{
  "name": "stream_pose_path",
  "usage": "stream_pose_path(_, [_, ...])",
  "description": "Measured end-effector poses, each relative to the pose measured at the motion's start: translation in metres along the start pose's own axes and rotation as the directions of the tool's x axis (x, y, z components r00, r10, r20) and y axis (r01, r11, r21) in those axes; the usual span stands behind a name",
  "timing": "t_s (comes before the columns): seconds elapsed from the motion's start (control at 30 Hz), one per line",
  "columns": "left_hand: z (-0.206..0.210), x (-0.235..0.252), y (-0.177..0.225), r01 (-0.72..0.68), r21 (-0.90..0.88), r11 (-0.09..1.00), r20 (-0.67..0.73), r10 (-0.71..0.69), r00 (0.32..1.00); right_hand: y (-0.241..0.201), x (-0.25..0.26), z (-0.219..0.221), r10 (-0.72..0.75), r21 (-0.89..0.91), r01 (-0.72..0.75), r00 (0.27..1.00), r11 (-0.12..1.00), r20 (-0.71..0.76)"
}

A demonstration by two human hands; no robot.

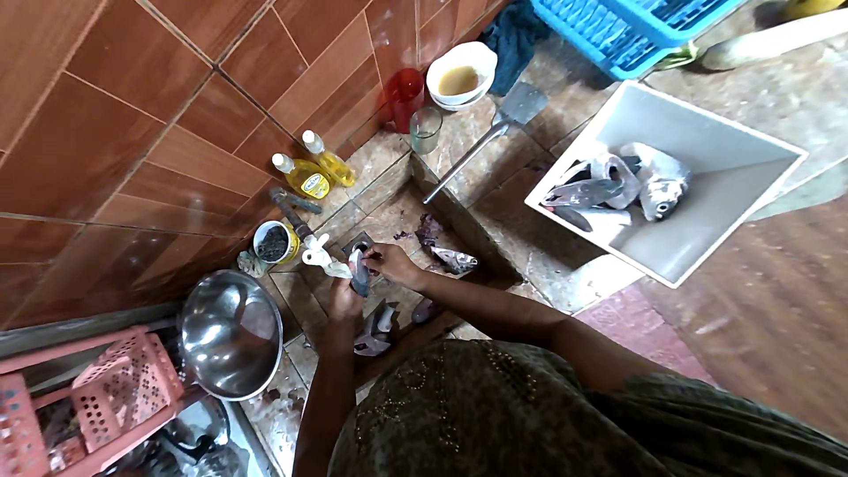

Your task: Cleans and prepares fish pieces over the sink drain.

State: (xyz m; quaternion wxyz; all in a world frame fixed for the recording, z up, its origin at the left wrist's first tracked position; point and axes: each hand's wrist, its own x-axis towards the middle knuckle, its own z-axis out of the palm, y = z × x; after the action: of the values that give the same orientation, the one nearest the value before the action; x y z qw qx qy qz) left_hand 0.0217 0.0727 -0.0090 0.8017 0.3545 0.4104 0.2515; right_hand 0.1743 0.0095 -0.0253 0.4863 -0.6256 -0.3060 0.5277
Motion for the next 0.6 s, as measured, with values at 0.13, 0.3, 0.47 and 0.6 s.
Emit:
stream_pose_path(0.13, [0.002, -0.002, 0.0, -0.008, 0.06, 0.998, -0.034, 0.01, 0.999, -0.011, 0.0, -0.005, 0.015, -0.122, -0.014, 1.0, 0.992, 0.007])
stream_pose_path(0.3, [0.004, -0.002, -0.001, 0.028, -0.043, 0.999, -0.003, -0.028, 1.0, -0.007, 0.0, -0.014, 0.007, -0.185, 0.011, 0.995, 0.983, 0.097])
stream_pose_path(0.47, [0.001, -0.001, -0.005, 0.098, -0.091, 0.991, 0.026, -0.096, 0.995, 0.001, -0.008, -0.028, 0.014, -0.005, -0.014, 0.976, 1.0, 0.219])
stream_pose_path(0.6, [0.004, 0.0, -0.006, 0.109, -0.106, 0.988, 0.029, -0.106, 0.994, 0.001, -0.015, -0.038, -0.004, 0.162, -0.036, 0.971, 0.986, 0.238])
